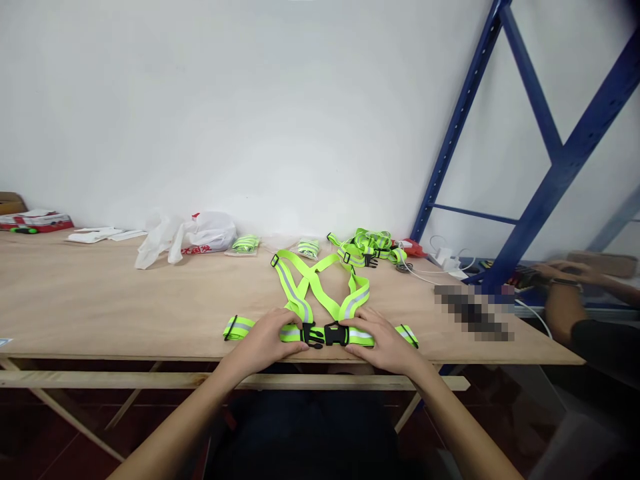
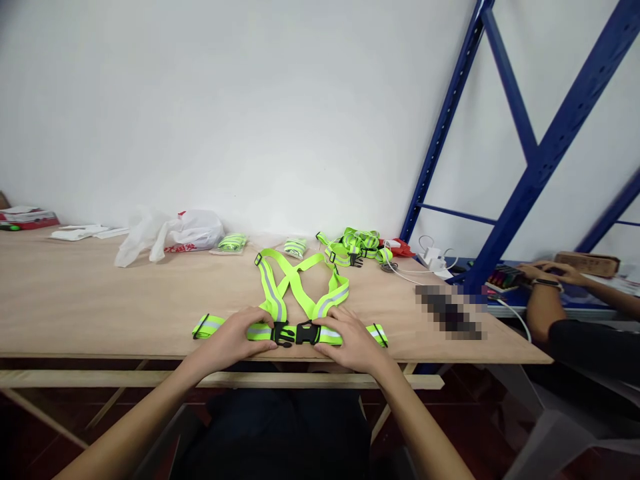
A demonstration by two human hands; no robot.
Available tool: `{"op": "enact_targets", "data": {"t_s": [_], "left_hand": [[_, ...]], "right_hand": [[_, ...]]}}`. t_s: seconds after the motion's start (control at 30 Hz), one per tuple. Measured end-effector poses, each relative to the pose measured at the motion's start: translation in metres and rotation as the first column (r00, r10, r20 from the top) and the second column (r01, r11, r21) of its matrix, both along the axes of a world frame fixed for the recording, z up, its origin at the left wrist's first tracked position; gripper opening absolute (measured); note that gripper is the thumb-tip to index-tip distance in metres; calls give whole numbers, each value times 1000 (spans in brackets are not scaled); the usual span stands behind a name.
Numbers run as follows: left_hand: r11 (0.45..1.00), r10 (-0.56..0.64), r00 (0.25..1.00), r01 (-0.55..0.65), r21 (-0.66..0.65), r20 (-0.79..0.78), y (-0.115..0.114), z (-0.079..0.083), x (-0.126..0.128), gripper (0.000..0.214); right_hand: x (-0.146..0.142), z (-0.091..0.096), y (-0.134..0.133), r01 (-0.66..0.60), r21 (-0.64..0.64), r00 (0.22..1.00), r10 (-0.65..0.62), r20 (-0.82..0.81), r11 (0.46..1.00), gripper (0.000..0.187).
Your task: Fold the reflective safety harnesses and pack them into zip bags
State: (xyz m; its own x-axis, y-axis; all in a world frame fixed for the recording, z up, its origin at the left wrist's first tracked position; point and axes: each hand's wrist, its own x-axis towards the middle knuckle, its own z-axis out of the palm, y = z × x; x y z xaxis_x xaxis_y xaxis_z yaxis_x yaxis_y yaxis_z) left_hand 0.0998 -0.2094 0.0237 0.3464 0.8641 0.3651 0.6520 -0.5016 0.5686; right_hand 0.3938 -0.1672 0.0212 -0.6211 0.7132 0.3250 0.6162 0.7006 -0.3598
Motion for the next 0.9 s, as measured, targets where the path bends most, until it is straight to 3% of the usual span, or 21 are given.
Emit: {"op": "enact_targets", "data": {"t_s": [0.9], "left_hand": [[1000, -21, 998, 20, 15, 55, -1, 5, 6, 27]], "right_hand": [[3, 0, 4, -80, -200, 987, 49, -155, 977, 47]]}}
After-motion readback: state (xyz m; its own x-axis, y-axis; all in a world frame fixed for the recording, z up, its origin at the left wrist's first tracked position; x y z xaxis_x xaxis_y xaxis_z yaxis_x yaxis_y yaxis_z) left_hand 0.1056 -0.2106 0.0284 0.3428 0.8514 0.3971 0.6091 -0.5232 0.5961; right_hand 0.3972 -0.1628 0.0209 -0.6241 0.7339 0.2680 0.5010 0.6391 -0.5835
